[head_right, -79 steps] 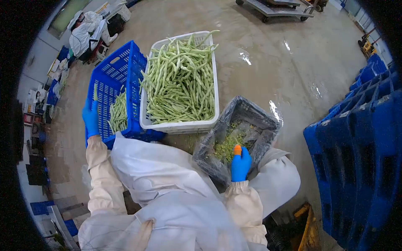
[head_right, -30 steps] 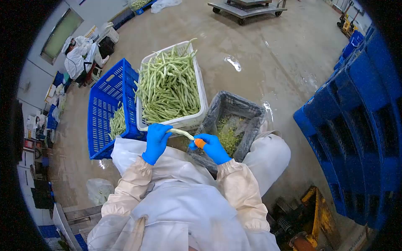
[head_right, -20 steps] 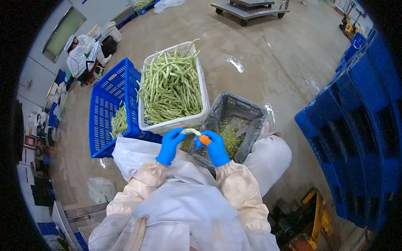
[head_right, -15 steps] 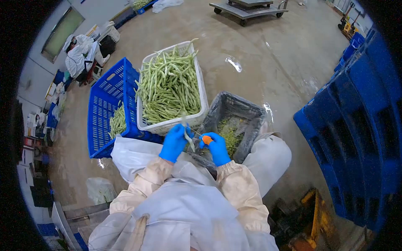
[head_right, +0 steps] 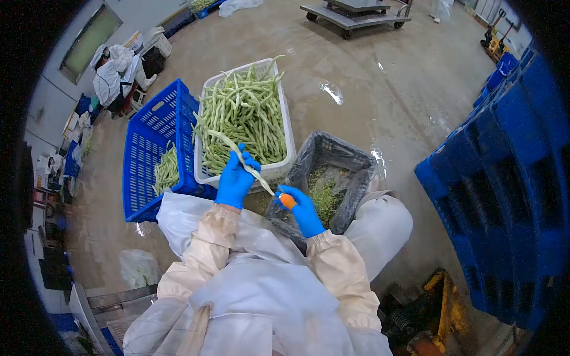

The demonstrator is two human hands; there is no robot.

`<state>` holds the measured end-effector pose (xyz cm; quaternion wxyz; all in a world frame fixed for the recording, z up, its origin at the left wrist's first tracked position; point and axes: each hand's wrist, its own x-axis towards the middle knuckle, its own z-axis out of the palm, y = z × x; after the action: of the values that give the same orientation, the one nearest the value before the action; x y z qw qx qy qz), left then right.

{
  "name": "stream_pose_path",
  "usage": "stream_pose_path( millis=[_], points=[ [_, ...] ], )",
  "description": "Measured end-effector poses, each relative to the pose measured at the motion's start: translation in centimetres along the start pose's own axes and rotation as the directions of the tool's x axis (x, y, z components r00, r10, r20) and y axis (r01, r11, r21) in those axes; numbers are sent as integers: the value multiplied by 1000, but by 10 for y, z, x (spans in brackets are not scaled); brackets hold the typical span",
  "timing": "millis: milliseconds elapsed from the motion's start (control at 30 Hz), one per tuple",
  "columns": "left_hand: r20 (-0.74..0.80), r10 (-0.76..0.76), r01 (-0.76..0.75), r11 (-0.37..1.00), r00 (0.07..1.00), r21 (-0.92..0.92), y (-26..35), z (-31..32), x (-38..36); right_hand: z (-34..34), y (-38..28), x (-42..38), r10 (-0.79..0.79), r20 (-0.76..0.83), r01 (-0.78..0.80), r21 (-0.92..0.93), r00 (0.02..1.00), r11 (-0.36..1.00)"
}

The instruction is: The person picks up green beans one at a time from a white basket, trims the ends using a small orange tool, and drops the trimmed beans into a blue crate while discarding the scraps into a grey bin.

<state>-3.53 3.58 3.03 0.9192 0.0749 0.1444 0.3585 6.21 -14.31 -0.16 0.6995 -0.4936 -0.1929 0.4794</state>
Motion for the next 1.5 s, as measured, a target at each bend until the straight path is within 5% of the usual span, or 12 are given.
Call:
stream_pose_path(
  millis=[133, 400, 500, 567, 667, 800, 967, 1100, 1233, 1300, 1333, 1500],
  points=[
    [-19, -18, 17, 1000, 1000, -4, -14, -2, -2, -3, 2, -1, 120, 237, -143, 84, 964, 986],
    [34, -8, 8, 1000, 999, 3, -18, -5, -2, 2, 10, -4, 196, 195, -235, 209, 961, 949],
    [-111, 123, -84, 948, 986, 308, -27, 1, -3, 3, 24, 0, 123, 94, -123, -5, 988, 992],
    [-33, 196, -141, 805, 980, 576, -34, -1, -3, 9, 36, 0, 58, 36, -49, -205, 998, 978],
    [18, 231, -124, 457, 973, 881, -54, -4, -1, 23, 47, -8, -263, 178, 299, -778, 948, 552],
    [325, 129, -307, -144, 937, 941, -58, 3, -19, 21, 47, -7, -322, 244, 389, -751, 915, 534],
    [507, 33, -422, -509, 862, 750, 18, -33, -29, -31, 19, 18, -372, -283, 272, -335, 884, 902],
    [591, 129, -300, -765, 796, 570, 151, -50, -37, -50, 8, 21, -298, -511, 240, -178, 806, 954],
    [569, 432, 198, -882, 700, 427, 282, -50, -31, -76, 40, 24, -285, -624, 163, -246, 727, 955],
    [594, 425, 434, -890, 683, 139, 283, -23, -10, -71, 25, 20, -259, -414, -267, -849, 873, 457],
    [618, 361, 309, -931, 699, 195, 278, -29, 15, -51, 10, 21, -259, -285, -326, -936, 923, -130],
    [144, -11, -112, -689, 989, 716, 128, -97, 134, -45, 34, 31, -336, -58, -162, -943, 940, -290]
  ],
)
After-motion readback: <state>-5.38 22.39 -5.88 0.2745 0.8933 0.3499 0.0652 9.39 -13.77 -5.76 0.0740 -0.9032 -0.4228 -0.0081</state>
